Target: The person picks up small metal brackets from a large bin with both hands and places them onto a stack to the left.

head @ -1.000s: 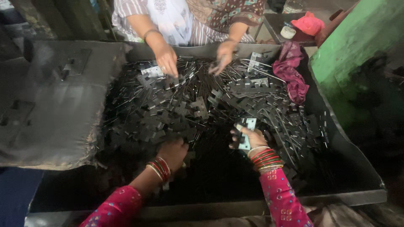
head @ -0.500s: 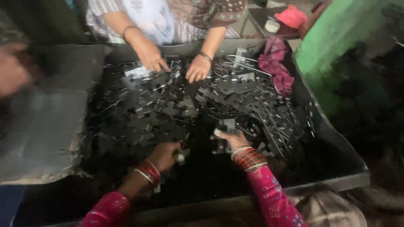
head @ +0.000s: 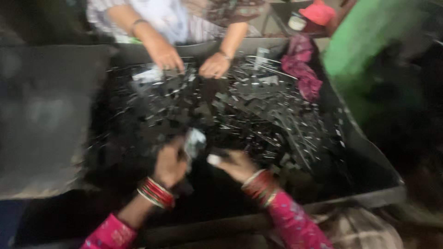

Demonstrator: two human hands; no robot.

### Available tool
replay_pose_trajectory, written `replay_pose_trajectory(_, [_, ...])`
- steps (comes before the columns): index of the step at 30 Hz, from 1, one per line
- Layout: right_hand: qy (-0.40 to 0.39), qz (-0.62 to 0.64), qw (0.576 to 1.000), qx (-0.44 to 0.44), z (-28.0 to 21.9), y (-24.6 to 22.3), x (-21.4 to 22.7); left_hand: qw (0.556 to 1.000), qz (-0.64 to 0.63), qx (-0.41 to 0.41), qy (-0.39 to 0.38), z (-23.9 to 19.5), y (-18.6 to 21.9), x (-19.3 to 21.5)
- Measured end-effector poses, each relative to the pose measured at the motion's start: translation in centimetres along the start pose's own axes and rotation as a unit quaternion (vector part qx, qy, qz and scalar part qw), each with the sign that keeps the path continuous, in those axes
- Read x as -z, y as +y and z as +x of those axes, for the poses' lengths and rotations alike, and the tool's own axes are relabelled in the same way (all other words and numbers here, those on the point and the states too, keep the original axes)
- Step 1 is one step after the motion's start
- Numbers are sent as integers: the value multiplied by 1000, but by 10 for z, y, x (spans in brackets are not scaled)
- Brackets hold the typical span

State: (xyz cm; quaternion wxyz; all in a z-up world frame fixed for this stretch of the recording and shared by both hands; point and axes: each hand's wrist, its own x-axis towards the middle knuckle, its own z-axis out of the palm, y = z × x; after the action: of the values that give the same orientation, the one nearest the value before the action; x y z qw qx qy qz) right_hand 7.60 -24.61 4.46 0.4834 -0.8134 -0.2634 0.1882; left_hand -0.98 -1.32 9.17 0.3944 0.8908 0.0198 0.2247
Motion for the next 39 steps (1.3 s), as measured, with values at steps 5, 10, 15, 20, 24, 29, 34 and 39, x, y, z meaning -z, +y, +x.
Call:
replay_pose_trajectory(5, [80, -493, 836, -225, -14, 21, 114, 885, 438, 121, 102, 46, -39, 135])
replay_pose_trajectory(10, [-7, -601, 723, -339, -19, 63, 140, 765, 580, 218, 177, 25, -102, 232])
replay_pose_trajectory(15, [-79, -610, 701, -361, -10, 41, 136, 727, 624, 170, 230, 28, -90, 219])
replay_pose_trajectory(20, [51, -552, 786, -272, -21, 29, 125, 881, 463, 40, 91, 38, -9, 131])
replay_pose_trajectory(24, [172, -171, 969, -54, -33, 29, 143, 941, 333, -9, -56, 17, -23, 50])
replay_pose_trajectory(29, [194, 348, 917, 38, -53, -16, 166, 931, 328, -100, -124, -10, -104, -21])
replay_pose_trajectory(34, [213, 617, 750, 109, -54, -18, 180, 896, 392, -201, -60, -6, -127, -39])
replay_pose_trajectory(39, [124, 436, 877, -159, -5, 65, 121, 887, 412, -171, -116, 1, -114, -25])
